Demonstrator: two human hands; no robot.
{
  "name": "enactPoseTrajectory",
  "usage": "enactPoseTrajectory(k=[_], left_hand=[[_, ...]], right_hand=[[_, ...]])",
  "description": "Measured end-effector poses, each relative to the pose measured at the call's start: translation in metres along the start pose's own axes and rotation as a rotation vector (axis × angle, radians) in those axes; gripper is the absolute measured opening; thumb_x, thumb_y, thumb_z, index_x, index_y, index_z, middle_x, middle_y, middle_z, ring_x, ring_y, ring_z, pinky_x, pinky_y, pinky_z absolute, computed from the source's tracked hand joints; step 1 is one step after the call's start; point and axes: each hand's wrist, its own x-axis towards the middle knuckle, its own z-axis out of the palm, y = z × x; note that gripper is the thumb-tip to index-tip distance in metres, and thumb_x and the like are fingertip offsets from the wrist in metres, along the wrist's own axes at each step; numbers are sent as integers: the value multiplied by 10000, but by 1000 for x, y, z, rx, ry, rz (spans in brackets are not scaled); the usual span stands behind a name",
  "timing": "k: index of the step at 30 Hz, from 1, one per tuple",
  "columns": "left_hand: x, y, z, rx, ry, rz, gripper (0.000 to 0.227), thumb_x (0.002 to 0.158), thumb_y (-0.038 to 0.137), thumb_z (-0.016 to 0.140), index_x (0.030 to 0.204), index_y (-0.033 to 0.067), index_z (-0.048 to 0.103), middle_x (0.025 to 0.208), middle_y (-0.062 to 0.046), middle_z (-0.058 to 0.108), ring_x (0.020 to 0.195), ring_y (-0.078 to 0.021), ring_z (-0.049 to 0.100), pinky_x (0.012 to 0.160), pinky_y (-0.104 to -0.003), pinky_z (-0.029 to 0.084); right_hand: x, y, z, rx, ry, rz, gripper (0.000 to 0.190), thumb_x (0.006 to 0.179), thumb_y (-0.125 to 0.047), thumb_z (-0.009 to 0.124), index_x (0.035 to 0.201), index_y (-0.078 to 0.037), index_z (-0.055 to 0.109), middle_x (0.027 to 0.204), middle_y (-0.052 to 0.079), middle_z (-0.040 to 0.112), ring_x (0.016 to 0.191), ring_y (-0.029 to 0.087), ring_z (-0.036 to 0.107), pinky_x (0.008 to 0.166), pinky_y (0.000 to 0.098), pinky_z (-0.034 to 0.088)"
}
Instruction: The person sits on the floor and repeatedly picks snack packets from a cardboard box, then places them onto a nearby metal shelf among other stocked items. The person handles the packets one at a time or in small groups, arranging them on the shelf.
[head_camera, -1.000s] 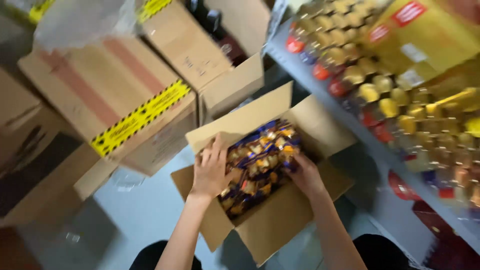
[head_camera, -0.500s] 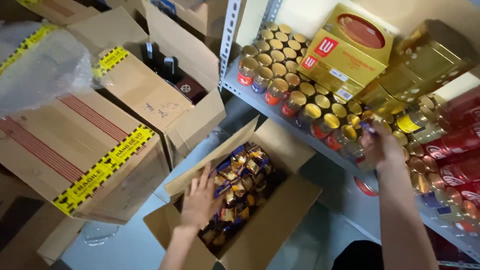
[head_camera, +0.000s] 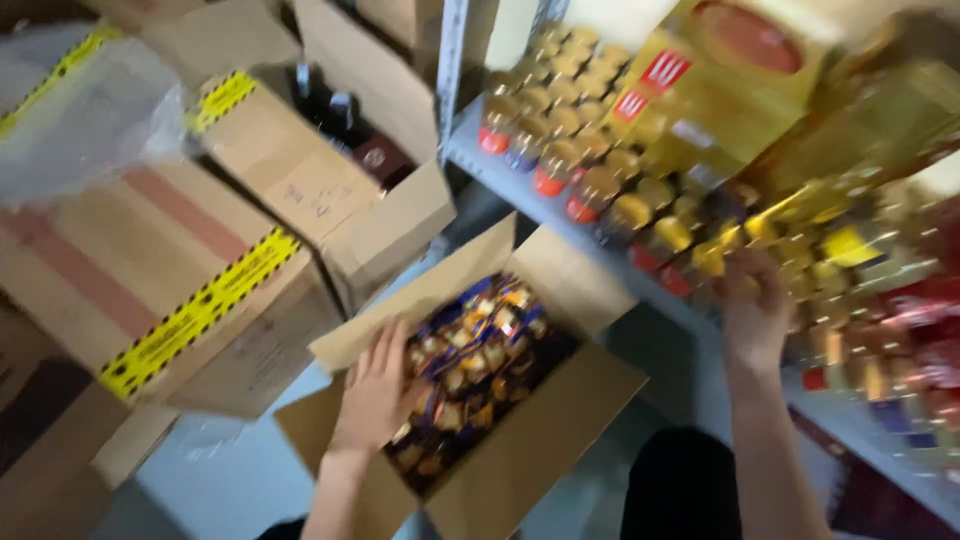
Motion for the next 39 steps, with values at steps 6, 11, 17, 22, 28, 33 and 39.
enactPoseTrajectory(k=[6, 11, 17, 22, 28, 33, 39], left_hand=[[10, 36, 1, 103, -167, -68, 932, 946, 365, 685, 1656, 132, 127, 1665, -166, 263, 1478, -413, 325, 1097, -616, 428], [13, 40, 23, 151, -143, -77, 875, 939, 335, 691, 1631, 131, 197, 1637, -183, 286, 1490, -378, 318, 1115, -596, 413], [4, 12, 106, 285, 11, 62, 750, 798, 410, 747, 1470, 174, 513, 1364, -84, 560, 1341, -296, 467, 1061, -511, 430], [22, 32, 157, 78, 40, 106, 568, 846, 370, 705, 1359, 157, 587, 1228, -86, 628, 1164, -325, 624, 900, -490, 571], [63, 53, 213, 163, 159, 163, 558, 803, 302, 757, 1316, 135, 616, 1278, -130, 591, 1077, -336, 669, 836, -411, 627], [116, 49, 280, 232, 265, 140, 641, 774, 281, 773, 1377, 144, 609, 1284, -167, 596, 1094, -393, 670, 801, -426, 628], [134, 54, 257, -35, 177, 50, 458, 818, 165, 713, 1264, 135, 614, 1098, -205, 687, 982, -416, 673, 788, -520, 559]], right_hand=[[-39, 129, 106, -717, -798, -78, 403, 897, -268, 792, 1292, -217, 731, 1086, 91, 787, 1042, 223, 740, 928, 337, 580], [-34, 251, 177, -1058, -861, -255, 459, 876, -487, 732, 1221, -184, 729, 1180, 134, 742, 1226, 320, 661, 1040, 445, 534], [-52, 264, 187, -1087, -516, -117, 534, 952, -488, 531, 1416, -225, 539, 1322, 175, 605, 1152, 449, 659, 935, 612, 561], [-57, 267, 165, -1199, -632, -76, 598, 884, -605, 586, 1352, -235, 629, 1316, 134, 618, 1168, 433, 659, 907, 594, 577], [-77, 203, 130, -1155, -718, -26, 626, 962, -604, 596, 1369, -132, 543, 1131, 221, 722, 1015, 429, 731, 800, 563, 613], [-83, 109, 72, -859, -604, 64, 628, 866, -622, 713, 1259, -138, 637, 1089, 118, 780, 1050, 325, 736, 892, 484, 577], [-26, -29, -31, -715, -373, -43, 349, 892, -264, 775, 1187, -170, 615, 1055, 18, 769, 934, 168, 736, 839, 328, 536]])
